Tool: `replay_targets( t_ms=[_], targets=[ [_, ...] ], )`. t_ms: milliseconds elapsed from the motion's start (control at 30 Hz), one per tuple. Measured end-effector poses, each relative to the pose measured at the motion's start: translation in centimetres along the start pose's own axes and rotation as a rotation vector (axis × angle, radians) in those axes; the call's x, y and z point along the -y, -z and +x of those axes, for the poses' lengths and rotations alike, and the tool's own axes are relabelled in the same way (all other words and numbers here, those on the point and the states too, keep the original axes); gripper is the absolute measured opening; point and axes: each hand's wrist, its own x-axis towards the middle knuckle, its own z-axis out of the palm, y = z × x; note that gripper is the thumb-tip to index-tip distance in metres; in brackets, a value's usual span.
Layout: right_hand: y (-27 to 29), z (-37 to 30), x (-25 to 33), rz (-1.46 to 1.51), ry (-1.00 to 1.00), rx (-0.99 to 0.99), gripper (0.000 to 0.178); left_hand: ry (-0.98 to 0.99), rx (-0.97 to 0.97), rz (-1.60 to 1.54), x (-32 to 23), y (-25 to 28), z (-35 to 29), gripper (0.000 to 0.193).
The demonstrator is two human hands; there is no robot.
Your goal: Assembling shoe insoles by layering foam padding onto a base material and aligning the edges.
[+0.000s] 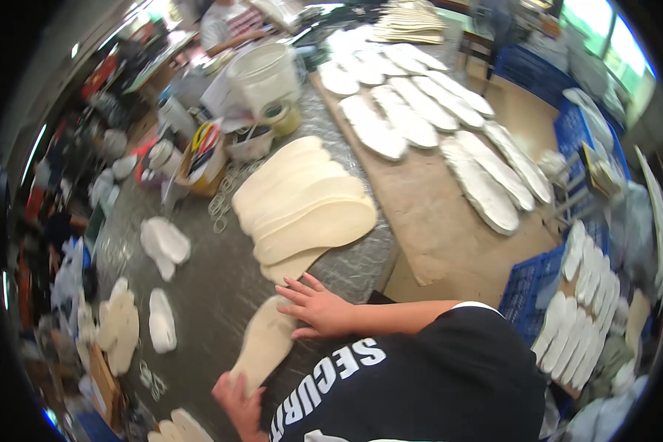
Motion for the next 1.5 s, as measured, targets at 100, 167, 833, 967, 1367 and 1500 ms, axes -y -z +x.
replay_targets(
  t_ms=[100,167,833,967,1367,1500],
  targets=[
    [4.0,-1.0,-1.1,-0.03,-0.078,-0.168,0.047,-0.266,-0.374,0.079,13.8,2.8,-5.8,0.048],
    [7.9,-3.6,-2.9,-0.168,-0.188,-0.379,0.038,0.307,-0.298,0.257,9.3,7.4,-6.7,0.03],
    [20.7,-15.6,-10.2,0.5,-0.993,-0.738,0.011,0.116,0.173,0.117,-0.5,5.9,7.8,0.052],
    [17.7,-9.4,-7.5,0.975,-0.743,-0.888,0.008,-0.001,0.152,-0.251,-4.1,3.4,9.9,0.043],
    [1.3,5.7,8.8,-0.332,0.568,0.275,0.014,0.117,-0.533,-0.298,-6.5,6.4,8.4,0.023],
    [-2.5,4.7,9.3,-0.491,0.769,0.53,0.019,-0.073,-0.216,-0.159,-6.2,5.1,7.7,0.022]
  ],
)
